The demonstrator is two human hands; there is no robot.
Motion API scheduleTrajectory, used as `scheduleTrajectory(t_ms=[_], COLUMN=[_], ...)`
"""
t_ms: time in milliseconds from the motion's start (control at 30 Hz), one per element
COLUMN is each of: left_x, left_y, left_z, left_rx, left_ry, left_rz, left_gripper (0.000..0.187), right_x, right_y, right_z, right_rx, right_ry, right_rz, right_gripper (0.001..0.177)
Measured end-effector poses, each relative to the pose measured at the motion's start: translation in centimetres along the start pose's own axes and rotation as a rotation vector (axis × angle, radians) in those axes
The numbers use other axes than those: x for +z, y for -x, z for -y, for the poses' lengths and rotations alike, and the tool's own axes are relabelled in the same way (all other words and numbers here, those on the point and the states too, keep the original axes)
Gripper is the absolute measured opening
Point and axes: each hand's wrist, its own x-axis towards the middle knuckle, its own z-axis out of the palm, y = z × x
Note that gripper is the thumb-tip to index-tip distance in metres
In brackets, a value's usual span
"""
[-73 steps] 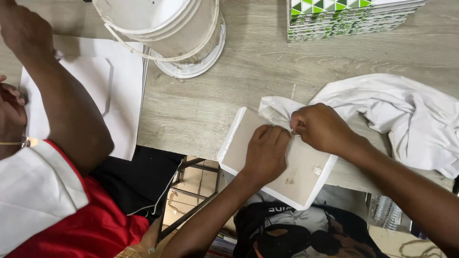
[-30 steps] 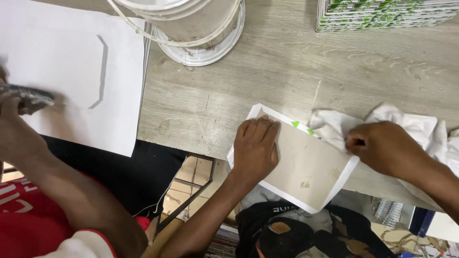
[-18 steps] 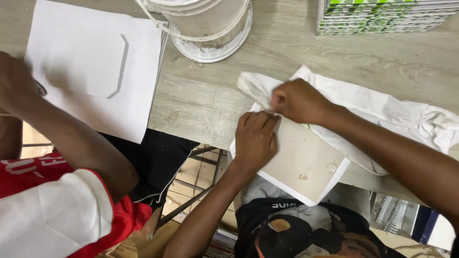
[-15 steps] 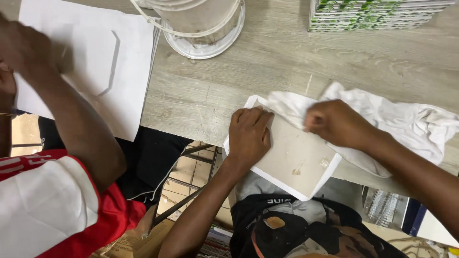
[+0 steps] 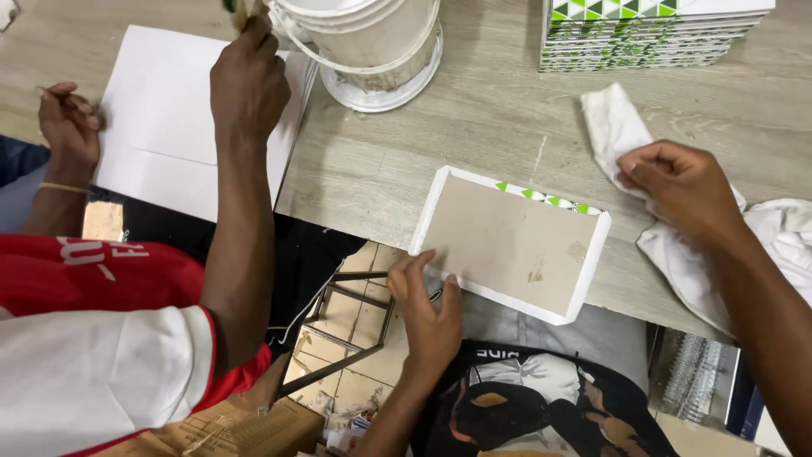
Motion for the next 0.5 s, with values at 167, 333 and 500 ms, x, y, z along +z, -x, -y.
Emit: scheduleTrajectory(t_ms=[167,333,500], left_x=[3.8,5.4,2.1], left_y=[4.0,3.1,-3.8], left_z=[2.2,-1.4,-1.7], left_rx=[-0.752,-0.703,-0.480], left_ry=[0.618,0.996,0.556], left_rz=[-0.184,-0.090,0.100], left_gripper=[0.058,0.045,0.045], right_x=[0.8,3.6,5.4], right_y=[-4.6,-2.7,2.7], right_z=[-2.3,-5.2,-6.7], right_rx=[-0.279,-0.948,-0.604], right_ry=[-0.089,0.449,0.560], right_rz=[-0.042,-0.051,0.120], right_gripper=[0.006,0.032,0.046])
